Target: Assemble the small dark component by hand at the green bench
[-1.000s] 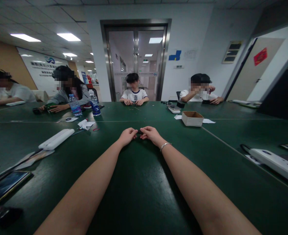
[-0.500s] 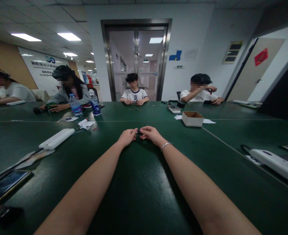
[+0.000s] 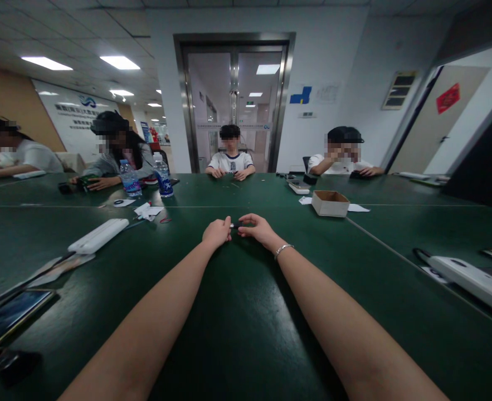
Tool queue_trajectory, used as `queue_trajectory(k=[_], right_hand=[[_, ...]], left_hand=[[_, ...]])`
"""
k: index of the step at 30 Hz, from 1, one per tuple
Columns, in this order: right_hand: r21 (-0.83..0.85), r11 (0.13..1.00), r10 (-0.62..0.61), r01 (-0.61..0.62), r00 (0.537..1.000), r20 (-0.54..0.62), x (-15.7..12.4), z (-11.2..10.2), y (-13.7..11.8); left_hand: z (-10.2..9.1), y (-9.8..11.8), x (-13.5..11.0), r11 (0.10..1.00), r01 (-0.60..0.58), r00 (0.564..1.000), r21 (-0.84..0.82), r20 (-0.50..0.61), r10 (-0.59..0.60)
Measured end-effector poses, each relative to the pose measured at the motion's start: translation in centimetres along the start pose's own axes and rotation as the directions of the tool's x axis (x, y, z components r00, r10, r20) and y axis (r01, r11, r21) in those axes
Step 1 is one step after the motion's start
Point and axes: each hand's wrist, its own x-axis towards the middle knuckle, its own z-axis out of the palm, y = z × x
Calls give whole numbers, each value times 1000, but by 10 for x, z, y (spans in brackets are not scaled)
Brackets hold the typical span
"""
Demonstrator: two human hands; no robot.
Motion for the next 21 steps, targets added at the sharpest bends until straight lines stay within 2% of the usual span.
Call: queue_trajectory(k=[3,5,8,12,17,21], right_hand=[[-4,999,-35,35,999,-19,-1,2,0],[1,999,-36,36,999,-28,-2,3,-1],[35,999,12,-10,999,-44,-2,3,-2],[62,996,74,-69,993,-94,1,1,-1],[73,994,87,-79,990,-108,3,0,1],[90,991,106,-96,989,-107,3,0,-1]], left_hand=[[-1,2,2,998,47,999,-28,2,-47],[-1,2,1,999,32,999,-37,-1,-32],[0,0,-1,996,-69,997,-62,-27,68],[2,-4,-3,971,-225,973,-78,-61,221],[4,-8,-3,948,-297,954,-114,-74,290],[5,-6,-3,914,-371,927,-162,-127,354]])
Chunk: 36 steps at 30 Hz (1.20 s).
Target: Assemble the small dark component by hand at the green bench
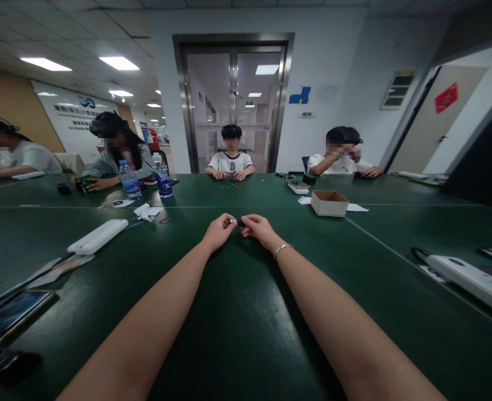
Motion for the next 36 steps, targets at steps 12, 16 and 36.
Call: queue_trajectory(k=[12,16,36], right_hand=[[0,1000,-23,23,998,56,-1,2,-1],[-5,994,-105,106,991,83,-2,4,-4],[-123,950,-265,287,949,169,-1,0,-19]], left_hand=[[-4,5,-4,993,34,995,113,86,-44],[1,-4,2,996,83,991,-35,111,-79],[-1,8,11,717,466,884,-519,307,-352]])
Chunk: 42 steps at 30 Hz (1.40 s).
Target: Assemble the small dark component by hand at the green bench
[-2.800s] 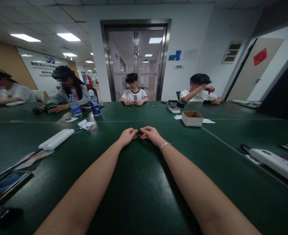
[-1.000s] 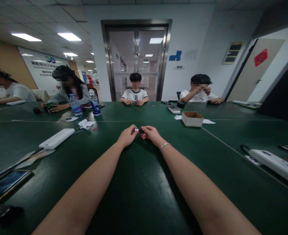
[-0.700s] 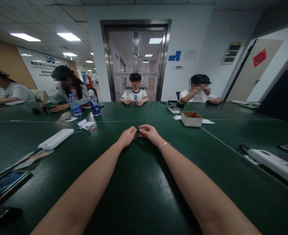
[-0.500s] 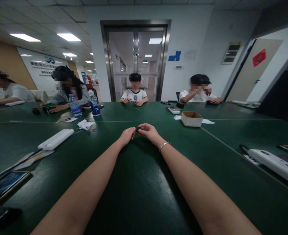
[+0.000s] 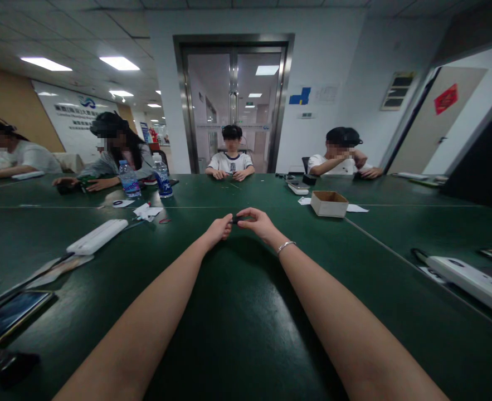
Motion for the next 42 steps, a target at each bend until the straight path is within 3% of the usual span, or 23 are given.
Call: queue_trajectory(k=[6,11,17,24,42], right_hand=[[86,983,168,-163,985,-44,-2,-3,5],[118,951,293,-285,954,-61,-5,-6,12],[115,948,307,-297,948,-83,-5,-6,15],[83,946,318,-314,947,-47,-4,-6,16],[53,954,297,-295,954,-39,-6,-5,15]], left_hand=[[0,-7,3,956,-148,987,252,-30,160],[-1,-13,3,927,-154,984,343,-27,173],[-1,-16,2,891,-199,978,408,22,208],[0,-20,3,857,-275,943,435,-52,329],[2,-17,0,868,-246,955,431,-44,292]])
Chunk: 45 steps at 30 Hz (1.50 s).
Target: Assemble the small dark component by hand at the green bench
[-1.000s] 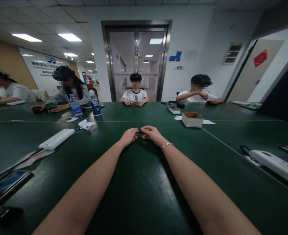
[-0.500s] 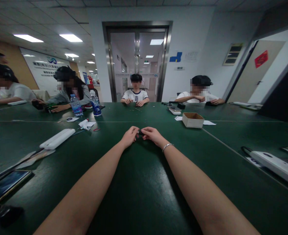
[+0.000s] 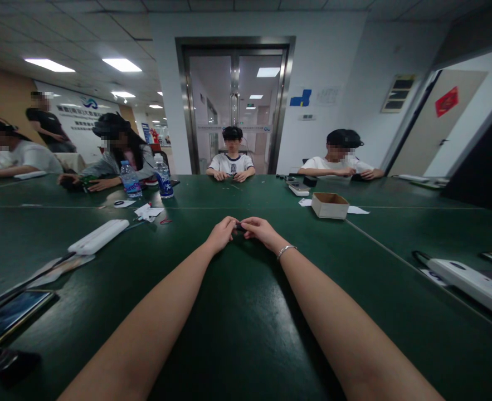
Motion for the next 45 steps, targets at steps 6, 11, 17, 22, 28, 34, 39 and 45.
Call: queue_trajectory(k=[6,11,17,22,28,34,39,45], right_hand=[[-3,1000,-9,9,1000,-3,-1,1,-1],[2,1000,-9,9,1000,5,-1,0,-1],[22,1000,-3,3,1000,0,-1,1,-2],[23,1000,-14,14,1000,11,-2,1,-2],[15,1000,-6,6,1000,8,-2,1,-2],[14,1000,-7,7,1000,7,-2,1,-3],[3,1000,-11,11,1000,17,-2,0,-2],[-4,1000,-13,13,1000,6,-1,1,-2]], left_hand=[[-1,1,-1,999,-3,1000,35,-9,4],[-2,-1,0,997,-58,998,54,-10,58],[-1,-5,2,999,-43,998,23,-36,44],[-1,-5,2,997,-52,998,49,-45,54],[0,-7,3,997,-61,997,54,-43,64],[-1,-3,1,999,-29,999,36,-16,29],[-1,0,0,998,-41,999,47,-33,42],[0,-4,2,997,-48,998,57,-46,51]])
